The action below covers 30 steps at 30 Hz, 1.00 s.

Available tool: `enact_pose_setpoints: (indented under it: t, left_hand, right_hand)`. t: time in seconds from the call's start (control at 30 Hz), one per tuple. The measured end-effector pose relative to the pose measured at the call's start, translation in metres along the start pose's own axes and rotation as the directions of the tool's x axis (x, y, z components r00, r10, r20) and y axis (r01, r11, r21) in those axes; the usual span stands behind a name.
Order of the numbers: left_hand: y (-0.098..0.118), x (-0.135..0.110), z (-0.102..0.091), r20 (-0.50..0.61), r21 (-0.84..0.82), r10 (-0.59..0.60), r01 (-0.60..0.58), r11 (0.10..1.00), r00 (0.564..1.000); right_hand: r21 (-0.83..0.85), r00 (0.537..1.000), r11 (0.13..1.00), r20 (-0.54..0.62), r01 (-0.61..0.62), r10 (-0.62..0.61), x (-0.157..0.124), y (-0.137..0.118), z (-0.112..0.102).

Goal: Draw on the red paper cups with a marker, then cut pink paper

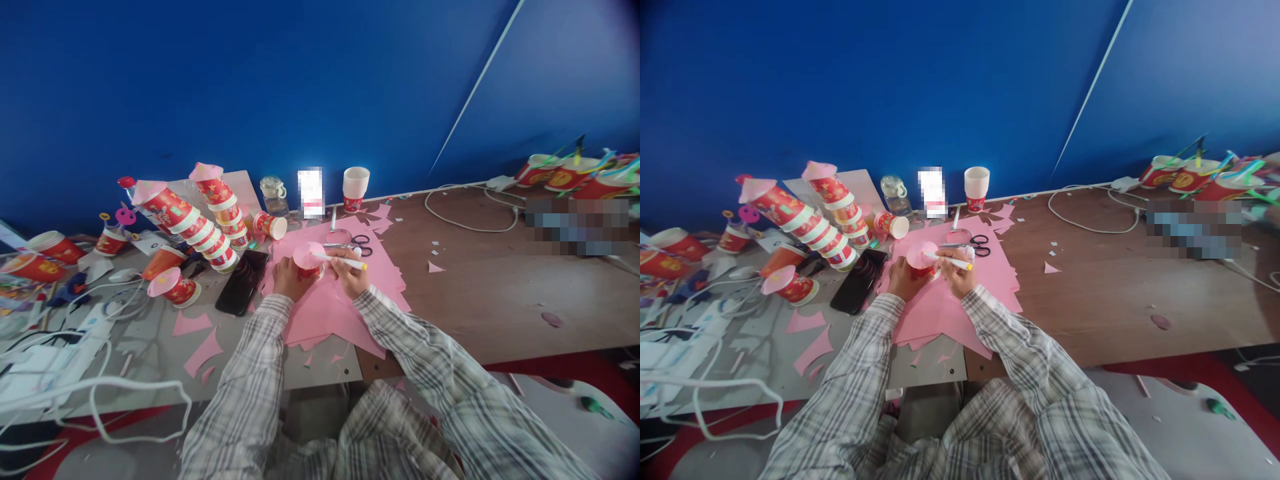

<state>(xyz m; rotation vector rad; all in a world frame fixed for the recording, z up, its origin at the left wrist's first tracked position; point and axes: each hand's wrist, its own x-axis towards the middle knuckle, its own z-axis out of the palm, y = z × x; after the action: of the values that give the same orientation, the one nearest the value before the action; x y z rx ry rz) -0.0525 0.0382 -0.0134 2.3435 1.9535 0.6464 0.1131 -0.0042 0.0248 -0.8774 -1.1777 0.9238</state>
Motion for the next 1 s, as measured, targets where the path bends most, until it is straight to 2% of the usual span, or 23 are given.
enact_pose_setpoints:
  t: [0.27,0.53,0.77,1.0]
  left_hand:
    - [-0.0019,0.0003,0.0012,-0.004,-0.011,0.005,-0.005,1.0,1.0]
    - [-0.0038,0.0011,0.0041,-0.007,-0.022,-0.004,0.004,1.0,1.0]
    - [-0.0037,0.001,0.0043,-0.01,-0.025,-0.012,0.012,1.0,1.0]
    - [-0.0011,0.0009,0.0001,0.008,-0.019,-0.014,0.014,1.0,1.0]
  right_hand:
    - [-0.065,0.998,0.997,-0.041,0.046,-0.049,0.0006,-0.0038,-0.0025]
    - [-0.072,0.992,0.997,-0.124,0.022,-0.031,0.0021,-0.0088,-0.0059]
    - [-0.047,0.997,0.996,-0.021,0.069,-0.071,0.0013,-0.0081,-0.003]
    - [-0.096,0.998,0.993,0.002,0.064,-0.064,0.0011,-0.0049,-0.0033]
